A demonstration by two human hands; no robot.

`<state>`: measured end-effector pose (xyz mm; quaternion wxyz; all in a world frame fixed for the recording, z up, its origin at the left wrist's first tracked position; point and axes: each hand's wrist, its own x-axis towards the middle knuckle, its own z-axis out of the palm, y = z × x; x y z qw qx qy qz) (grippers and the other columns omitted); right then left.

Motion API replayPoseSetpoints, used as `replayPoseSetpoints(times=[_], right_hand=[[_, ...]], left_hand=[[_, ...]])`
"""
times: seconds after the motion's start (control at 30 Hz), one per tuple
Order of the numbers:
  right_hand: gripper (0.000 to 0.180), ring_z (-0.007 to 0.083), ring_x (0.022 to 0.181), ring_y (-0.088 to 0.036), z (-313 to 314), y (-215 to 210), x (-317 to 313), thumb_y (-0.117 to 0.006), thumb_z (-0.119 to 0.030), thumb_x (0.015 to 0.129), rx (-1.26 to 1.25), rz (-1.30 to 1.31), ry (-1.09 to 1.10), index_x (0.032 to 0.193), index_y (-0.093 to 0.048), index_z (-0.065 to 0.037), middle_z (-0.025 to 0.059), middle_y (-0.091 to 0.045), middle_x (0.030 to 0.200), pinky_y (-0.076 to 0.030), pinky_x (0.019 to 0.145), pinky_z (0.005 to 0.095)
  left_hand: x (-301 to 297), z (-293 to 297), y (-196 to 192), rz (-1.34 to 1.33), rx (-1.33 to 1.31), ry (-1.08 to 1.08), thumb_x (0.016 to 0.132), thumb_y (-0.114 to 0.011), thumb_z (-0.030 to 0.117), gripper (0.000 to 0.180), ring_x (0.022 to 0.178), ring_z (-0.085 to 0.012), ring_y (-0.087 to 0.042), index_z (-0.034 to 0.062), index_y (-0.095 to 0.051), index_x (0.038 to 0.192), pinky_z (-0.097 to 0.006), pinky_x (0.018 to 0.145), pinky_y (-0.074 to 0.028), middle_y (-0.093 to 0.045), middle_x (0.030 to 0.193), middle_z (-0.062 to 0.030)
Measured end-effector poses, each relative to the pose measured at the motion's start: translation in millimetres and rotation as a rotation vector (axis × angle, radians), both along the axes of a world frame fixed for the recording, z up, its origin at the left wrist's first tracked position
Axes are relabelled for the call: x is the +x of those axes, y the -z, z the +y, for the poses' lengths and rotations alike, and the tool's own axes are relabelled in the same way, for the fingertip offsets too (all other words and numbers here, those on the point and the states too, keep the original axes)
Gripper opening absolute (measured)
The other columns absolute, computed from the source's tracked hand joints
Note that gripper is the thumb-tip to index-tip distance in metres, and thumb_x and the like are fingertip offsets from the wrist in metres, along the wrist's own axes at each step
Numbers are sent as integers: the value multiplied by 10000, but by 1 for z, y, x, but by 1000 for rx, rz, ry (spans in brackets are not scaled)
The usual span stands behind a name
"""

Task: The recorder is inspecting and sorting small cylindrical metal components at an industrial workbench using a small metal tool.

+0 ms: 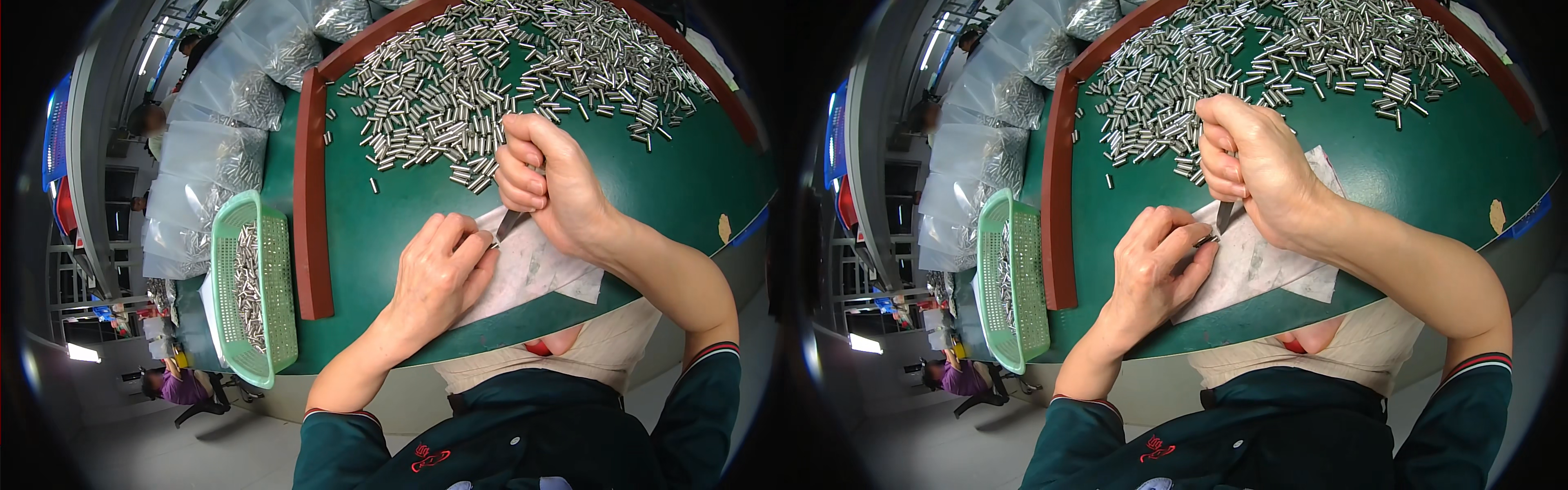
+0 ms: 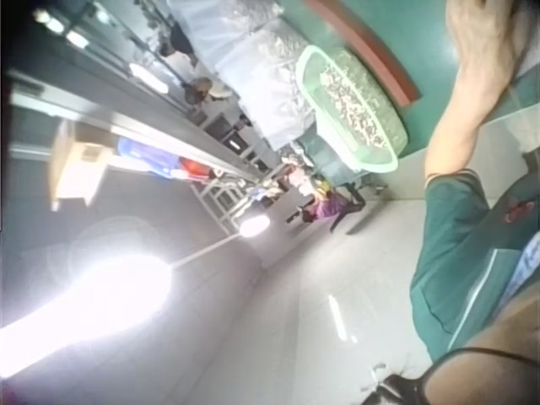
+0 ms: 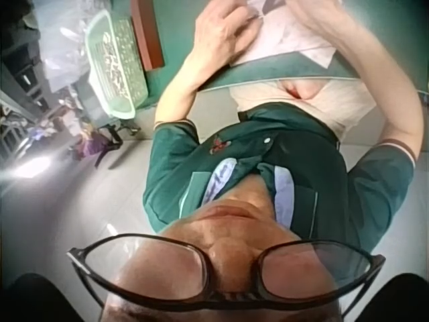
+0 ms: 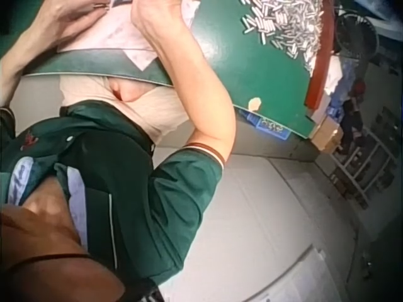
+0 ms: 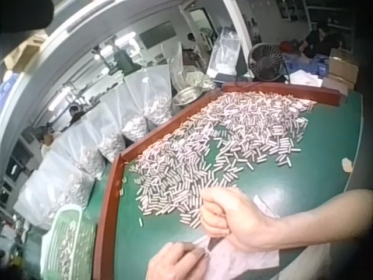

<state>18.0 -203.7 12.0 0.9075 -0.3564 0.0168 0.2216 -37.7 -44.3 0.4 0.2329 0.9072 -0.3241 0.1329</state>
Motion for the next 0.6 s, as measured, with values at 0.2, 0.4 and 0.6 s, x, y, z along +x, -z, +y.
replayPoseSetpoints(times=[0.2, 0.4, 0.6], right_hand=[[346, 62, 378, -210, 1, -4, -7, -394, -225, 865, -17, -89, 47, 550, -289, -129, -27, -291, 426, -189, 386, 225], [381, 68, 380, -186, 2, -8, -10, -356, -228, 881, -29, -172, 70, 525, -255, -133, -24, -275, 409, -183, 394, 234], [353, 24, 476, -271, 4, -6, -13, -447, -192, 852, -130, -467, -108, 532, -364, -70, -47, -330, 495, -240, 422, 207]], left_hand=[[1, 0, 2, -40, -31, -34, 586, -691, -3, 195, 626, -207, -523, 32, -597, 753, -292, 530, -431, -550, 742, -65], [0, 0, 1, -32, -43, -23, 590, -679, 31, 183, 607, -223, -489, 34, -561, 729, -321, 528, -421, -513, 731, -60], [-4, 0, -7, 51, 32, -128, 608, -688, 74, 208, 605, -231, -493, 35, -566, 772, -329, 527, -422, -500, 692, -63]])
